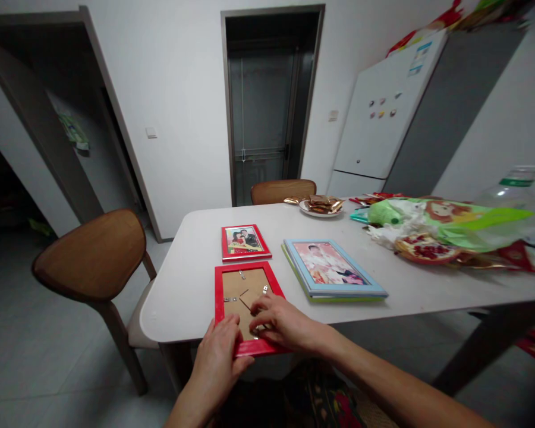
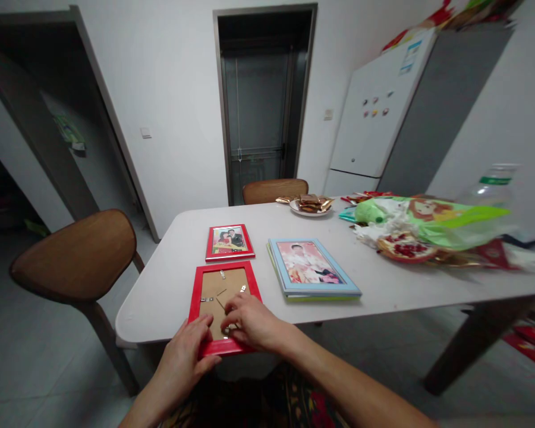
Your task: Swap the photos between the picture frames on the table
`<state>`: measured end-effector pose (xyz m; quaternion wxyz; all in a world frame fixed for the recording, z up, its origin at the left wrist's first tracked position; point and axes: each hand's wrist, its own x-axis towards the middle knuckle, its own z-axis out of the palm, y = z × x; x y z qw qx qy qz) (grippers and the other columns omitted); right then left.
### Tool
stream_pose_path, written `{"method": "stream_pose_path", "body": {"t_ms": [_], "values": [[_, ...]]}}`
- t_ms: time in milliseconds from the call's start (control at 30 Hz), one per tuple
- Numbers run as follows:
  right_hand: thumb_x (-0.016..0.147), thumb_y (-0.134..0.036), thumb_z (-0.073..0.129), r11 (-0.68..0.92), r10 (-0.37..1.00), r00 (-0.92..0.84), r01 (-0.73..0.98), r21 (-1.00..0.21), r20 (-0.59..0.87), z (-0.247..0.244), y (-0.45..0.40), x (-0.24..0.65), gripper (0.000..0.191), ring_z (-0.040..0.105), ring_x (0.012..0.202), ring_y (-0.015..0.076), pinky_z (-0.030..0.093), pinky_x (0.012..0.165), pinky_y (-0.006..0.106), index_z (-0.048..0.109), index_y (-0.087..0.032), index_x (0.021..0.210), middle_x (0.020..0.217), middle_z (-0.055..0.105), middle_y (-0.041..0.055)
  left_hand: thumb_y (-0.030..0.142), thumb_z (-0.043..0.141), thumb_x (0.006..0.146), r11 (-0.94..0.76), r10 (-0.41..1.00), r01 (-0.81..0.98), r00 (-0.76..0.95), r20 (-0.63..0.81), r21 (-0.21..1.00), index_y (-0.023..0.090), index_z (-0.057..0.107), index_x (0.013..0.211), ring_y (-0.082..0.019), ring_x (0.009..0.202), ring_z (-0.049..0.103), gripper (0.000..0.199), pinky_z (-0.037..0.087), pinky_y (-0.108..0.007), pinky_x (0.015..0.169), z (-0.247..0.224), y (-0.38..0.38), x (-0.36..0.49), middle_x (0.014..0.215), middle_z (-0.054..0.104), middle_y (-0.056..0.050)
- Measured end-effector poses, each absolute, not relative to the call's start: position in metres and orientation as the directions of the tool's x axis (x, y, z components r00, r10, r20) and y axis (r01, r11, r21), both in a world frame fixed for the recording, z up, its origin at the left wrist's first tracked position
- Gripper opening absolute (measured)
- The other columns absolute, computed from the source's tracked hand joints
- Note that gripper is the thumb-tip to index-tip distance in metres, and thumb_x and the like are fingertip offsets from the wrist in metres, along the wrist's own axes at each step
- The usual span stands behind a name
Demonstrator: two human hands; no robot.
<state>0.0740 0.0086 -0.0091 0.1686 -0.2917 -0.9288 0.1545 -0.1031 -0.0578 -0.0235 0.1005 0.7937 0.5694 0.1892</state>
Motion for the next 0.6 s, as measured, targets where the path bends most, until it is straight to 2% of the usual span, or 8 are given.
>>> {"method": "stream_pose_path", "body": {"t_ms": [233,433,600], "values": [[0.070,-0.022,0.056,0.745,0.655,-0.709,0.551,-0.375,0.261,-0.018,0.009,0.060,0.012,0.048,0.079,0.0154,0.035,0.072,0.027,0.067,-0.021,0.074,0.081,0.056,0.0039,0.017,0.066,0.061,-0.342,0.935,0.854,0.270,0.228,0.393,0.013,0.049,0.110,-0.025,0.109,0.048,0.052,0.033,-0.046,0.095,-0.032,-0.056,-0.105,0.115,0.055,-0.014],[0.078,-0.025,0.046,0.654,0.747,-0.610,0.605,-0.454,0.262,-0.013,0.022,0.043,0.023,0.050,0.085,0.0155,0.036,0.075,0.025,0.063,-0.018,0.093,0.089,0.057,0.0064,0.017,0.065,0.060,-0.362,0.925,0.841,0.272,0.263,0.402,0.015,0.052,0.107,-0.025,0.107,0.050,0.048,0.034,-0.047,0.094,-0.033,-0.056,-0.105,0.114,0.056,-0.013],[0.078,-0.028,0.047,0.570,0.821,-0.526,0.751,-0.333,0.221,-0.021,0.041,0.009,0.021,0.051,0.082,0.0155,0.035,0.071,0.024,0.065,-0.019,0.084,0.083,0.058,0.0054,0.016,0.067,0.059,-0.338,0.937,0.861,0.272,0.218,0.380,0.013,0.055,0.102,-0.026,0.108,0.048,0.046,0.033,-0.046,0.096,-0.028,-0.057,-0.103,0.115,0.054,-0.014]]}}
